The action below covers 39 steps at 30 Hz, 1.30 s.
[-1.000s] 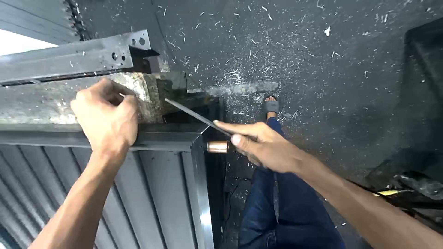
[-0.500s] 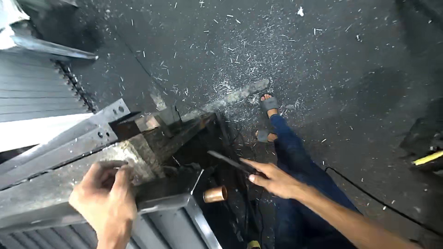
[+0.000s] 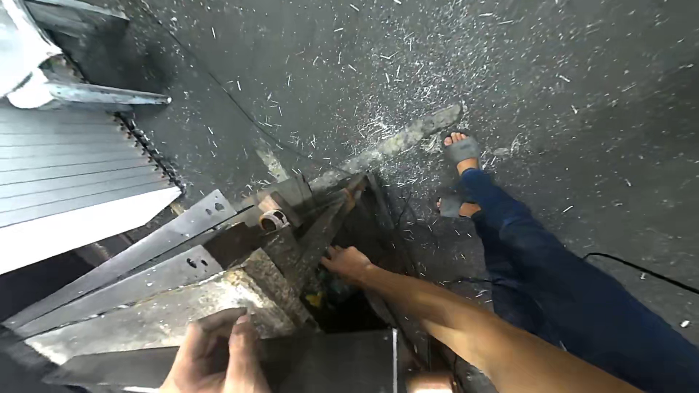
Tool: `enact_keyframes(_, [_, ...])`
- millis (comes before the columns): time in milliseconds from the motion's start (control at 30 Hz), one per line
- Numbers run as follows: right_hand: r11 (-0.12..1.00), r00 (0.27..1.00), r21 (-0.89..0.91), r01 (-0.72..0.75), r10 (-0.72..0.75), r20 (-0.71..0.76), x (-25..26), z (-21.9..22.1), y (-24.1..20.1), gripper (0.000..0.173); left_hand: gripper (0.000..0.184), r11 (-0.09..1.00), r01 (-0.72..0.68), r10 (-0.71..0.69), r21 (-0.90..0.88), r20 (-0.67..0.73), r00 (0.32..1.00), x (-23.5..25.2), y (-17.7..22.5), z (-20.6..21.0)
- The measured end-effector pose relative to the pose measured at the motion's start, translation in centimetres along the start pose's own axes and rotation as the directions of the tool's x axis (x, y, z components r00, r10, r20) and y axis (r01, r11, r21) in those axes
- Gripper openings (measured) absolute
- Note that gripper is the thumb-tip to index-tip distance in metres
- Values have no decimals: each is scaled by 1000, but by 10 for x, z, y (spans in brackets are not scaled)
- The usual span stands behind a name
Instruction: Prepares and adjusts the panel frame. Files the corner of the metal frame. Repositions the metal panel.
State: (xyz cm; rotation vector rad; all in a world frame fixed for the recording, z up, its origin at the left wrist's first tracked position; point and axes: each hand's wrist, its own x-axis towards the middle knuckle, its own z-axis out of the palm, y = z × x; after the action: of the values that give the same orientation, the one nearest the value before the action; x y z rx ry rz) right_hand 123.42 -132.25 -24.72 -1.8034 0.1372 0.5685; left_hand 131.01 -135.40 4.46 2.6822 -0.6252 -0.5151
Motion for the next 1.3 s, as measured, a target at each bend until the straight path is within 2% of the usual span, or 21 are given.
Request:
enact_keyframes(67, [999,994,49,3,-9,109,12,-7,-11,89,8,1000,-15,15,-2,-17,1000,0,0,1])
enact_keyframes(133, [989,974,143,-30,-3,227,18,-13,-16,85,12,998,-55,55,12,-50,997,2,-1,2])
enact_keyframes(233, [990,949,135,-36,-8,315,5,-27,-8,58,19,993,-42,53,107,-110,993,3,-6,5])
enact_keyframes(300, [999,948,22,35,-40,314,-16,-23,18,39,21,984,30,-6,176,-136,991,1,-9,4])
enact_keyframes(333, [995,935,-72,66,-36,354,-33,-31,34,37,23,977,79,-52,198,-136,989,1,-7,3])
enact_keyframes(400, [965,859,-246,89,50,509,-90,-88,47,42,24,961,173,-154,217,-99,983,1,1,0])
enact_keyframes(467, [874,726,-451,181,191,661,-147,-170,45,48,21,951,228,-217,207,-77,973,3,6,-3])
enact_keyframes(533, [808,630,-549,214,316,710,-195,-253,38,50,18,958,234,-224,167,-75,972,8,4,-3])
enact_keyframes(667, [746,607,-664,62,500,618,-251,-413,20,43,15,968,224,-215,112,-88,973,7,1,-1])
enact_keyframes(767, [681,696,-733,-5,528,486,-242,-496,0,37,19,972,210,-209,108,-26,978,15,-2,-6])
enact_keyframes(833, [593,730,-800,87,508,457,-216,-526,-35,33,22,963,248,-254,107,45,966,19,3,-9])
enact_keyframes(900, [497,667,-803,329,479,570,-181,-529,-95,27,29,950,288,-301,118,106,948,22,8,-13])
enact_keyframes(967, [452,555,-711,538,444,703,-147,-511,-154,25,30,943,316,-319,108,18,947,23,13,-11])
enact_keyframes(1000, [446,508,-649,616,405,760,-130,-500,-181,25,26,933,352,-342,71,-124,932,20,19,-6])
enact_keyframes(1033, [431,473,-589,684,352,808,-112,-488,-205,25,23,904,427,-409,3,-280,869,16,31,-4])
enact_keyframes(1067, [389,447,-530,754,288,847,-95,-476,-227,24,22,851,516,-501,-94,-436,747,9,48,-2])
enact_keyframes(1100, [330,422,-474,816,219,880,-80,-461,-249,24,23,769,605,-603,-205,-546,582,-1,67,-1])
enact_keyframes(1133, [261,389,-416,871,150,909,-67,-444,-270,24,26,658,681,-701,-321,-590,400,-15,86,1])
enact_keyframes(1167, [201,347,-361,911,103,932,-57,-427,-289,25,29,517,732,-792,-443,-573,213,-31,106,6])
enact_keyframes(1233, [93,229,-236,967,84,970,-43,-392,-320,27,35,168,724,-901,-669,-403,-163,-63,140,23])
enact_keyframes(1300, [9,70,-72,997,115,991,-35,-353,-338,28,41,-128,520,-830,-844,-195,-522,-85,157,46])
